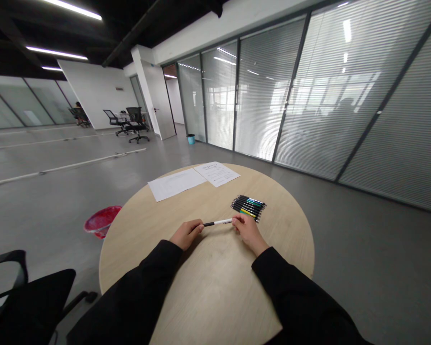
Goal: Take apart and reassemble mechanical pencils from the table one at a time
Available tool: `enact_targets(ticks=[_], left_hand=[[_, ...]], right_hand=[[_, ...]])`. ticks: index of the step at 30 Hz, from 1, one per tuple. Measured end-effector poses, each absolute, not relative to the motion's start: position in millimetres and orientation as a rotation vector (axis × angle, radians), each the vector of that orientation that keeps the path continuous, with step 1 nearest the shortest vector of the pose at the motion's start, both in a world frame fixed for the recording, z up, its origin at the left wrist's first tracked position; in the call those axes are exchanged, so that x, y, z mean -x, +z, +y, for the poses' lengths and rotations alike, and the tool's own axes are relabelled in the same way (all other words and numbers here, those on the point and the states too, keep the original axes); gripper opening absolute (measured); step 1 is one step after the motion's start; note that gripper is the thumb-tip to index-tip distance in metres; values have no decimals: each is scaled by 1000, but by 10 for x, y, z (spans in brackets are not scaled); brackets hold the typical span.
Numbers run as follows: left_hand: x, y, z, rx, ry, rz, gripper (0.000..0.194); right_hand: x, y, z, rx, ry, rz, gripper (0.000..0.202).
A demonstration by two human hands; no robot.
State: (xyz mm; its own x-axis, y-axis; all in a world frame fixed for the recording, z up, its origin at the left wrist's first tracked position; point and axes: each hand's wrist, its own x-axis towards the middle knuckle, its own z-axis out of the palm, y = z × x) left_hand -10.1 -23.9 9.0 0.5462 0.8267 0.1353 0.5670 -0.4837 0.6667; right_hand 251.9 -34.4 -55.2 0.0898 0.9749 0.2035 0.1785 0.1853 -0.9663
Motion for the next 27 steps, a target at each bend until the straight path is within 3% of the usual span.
enact_targets(ticks=[27], left_hand=[[135, 29, -188, -2132, 612, 1074, 44]], right_hand=[[-2498, -443, -419, 1213, 861, -1370, 21]])
